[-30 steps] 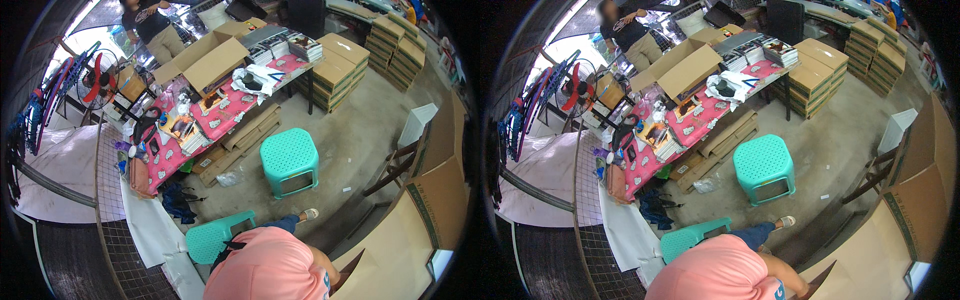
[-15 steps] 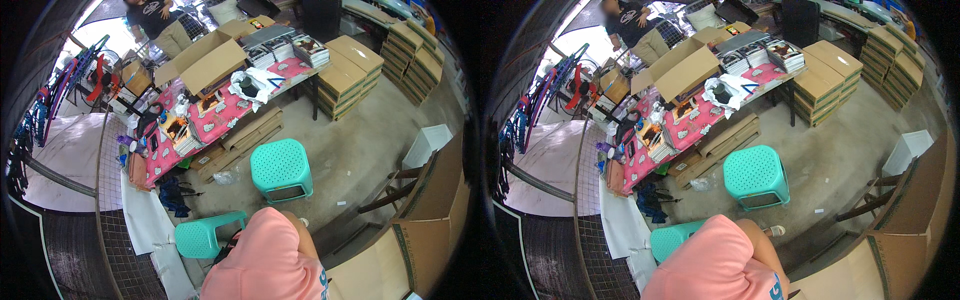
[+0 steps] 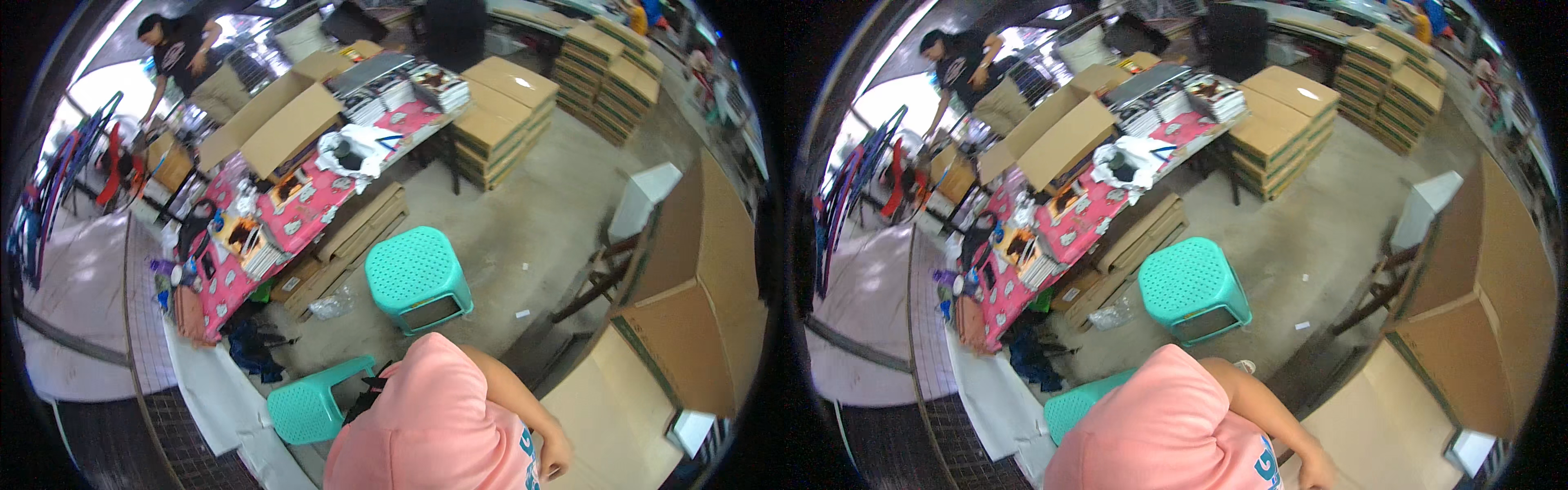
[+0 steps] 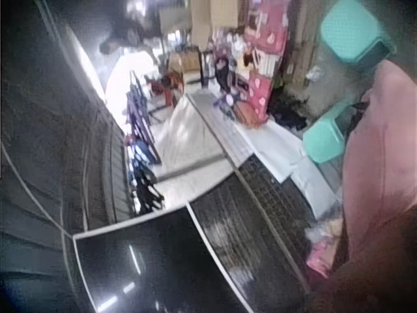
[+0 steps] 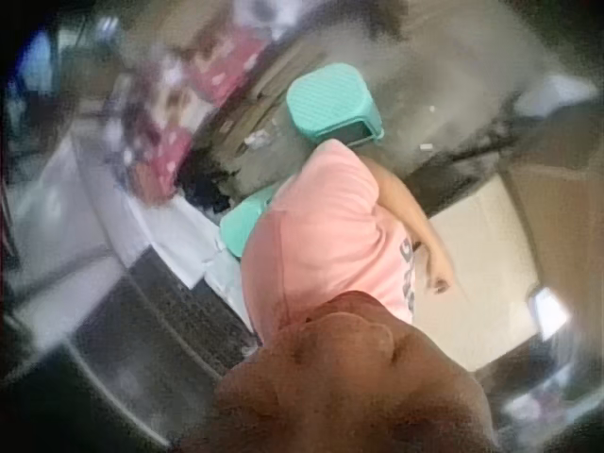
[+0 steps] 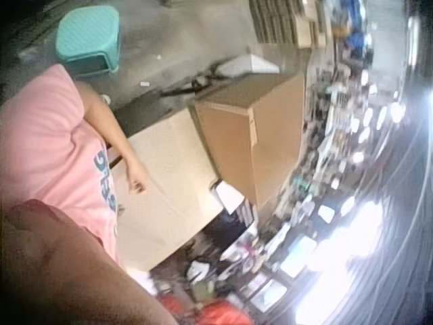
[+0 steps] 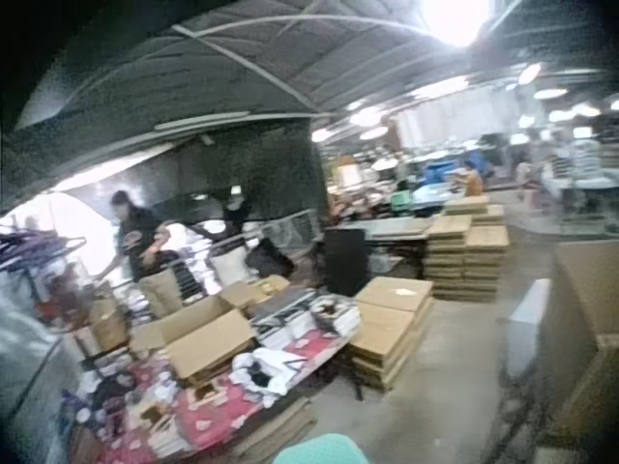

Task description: The person wraps individual flat items in brown paper and secures them with tape before placing them into a large cardboard box.

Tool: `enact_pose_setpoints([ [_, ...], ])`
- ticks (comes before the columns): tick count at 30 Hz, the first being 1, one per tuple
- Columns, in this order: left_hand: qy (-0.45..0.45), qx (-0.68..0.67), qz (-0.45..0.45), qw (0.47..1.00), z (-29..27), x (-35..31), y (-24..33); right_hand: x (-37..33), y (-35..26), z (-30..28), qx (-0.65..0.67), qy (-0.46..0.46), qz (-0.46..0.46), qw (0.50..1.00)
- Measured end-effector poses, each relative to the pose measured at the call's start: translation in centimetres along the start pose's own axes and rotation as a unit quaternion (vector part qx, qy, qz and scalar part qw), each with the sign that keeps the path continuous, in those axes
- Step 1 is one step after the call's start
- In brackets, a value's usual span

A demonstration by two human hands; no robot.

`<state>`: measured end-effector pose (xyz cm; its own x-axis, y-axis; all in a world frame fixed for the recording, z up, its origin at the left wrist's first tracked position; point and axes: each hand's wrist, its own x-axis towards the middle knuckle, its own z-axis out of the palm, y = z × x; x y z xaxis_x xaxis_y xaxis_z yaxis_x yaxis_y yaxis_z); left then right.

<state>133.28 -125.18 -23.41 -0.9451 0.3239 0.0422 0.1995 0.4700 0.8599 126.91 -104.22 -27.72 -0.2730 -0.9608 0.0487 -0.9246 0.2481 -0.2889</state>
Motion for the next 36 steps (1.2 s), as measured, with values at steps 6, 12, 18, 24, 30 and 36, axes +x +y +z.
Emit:
enact_pose_setpoints([
  [6,0.337,0.012,-0.018,0.941,-5.1,-3.7,-1.0,-8.1,-1.6,-2.2,0.048,0.135,0.221,0.965],
  [12,0.121,0.274,-0.050,0.953,-14.3,-2.9,-3.5,-8.0,-1.6,5.8,-0.229,0.213,0.582,0.751],
  [18,-0.200,0.437,0.237,0.844,-14.0,6.2,-3.4,-1.7,-9.8,8.8,-0.212,0.327,0.557,0.734],
  [24,-0.343,0.360,0.460,0.736,-9.0,12.9,-5.3,9.5,-17.8,8.0,0.047,0.216,0.492,0.842],
  [30,-0.331,0.294,0.489,0.751,-7.9,13.7,-6.6,8.3,-16.7,8.4,0.363,0.364,0.646,0.564],
  [36,-0.283,0.286,0.413,0.817,-7.7,11.5,-7.0,-6.0,-20.0,5.0,0.393,0.394,0.632,0.539],
])
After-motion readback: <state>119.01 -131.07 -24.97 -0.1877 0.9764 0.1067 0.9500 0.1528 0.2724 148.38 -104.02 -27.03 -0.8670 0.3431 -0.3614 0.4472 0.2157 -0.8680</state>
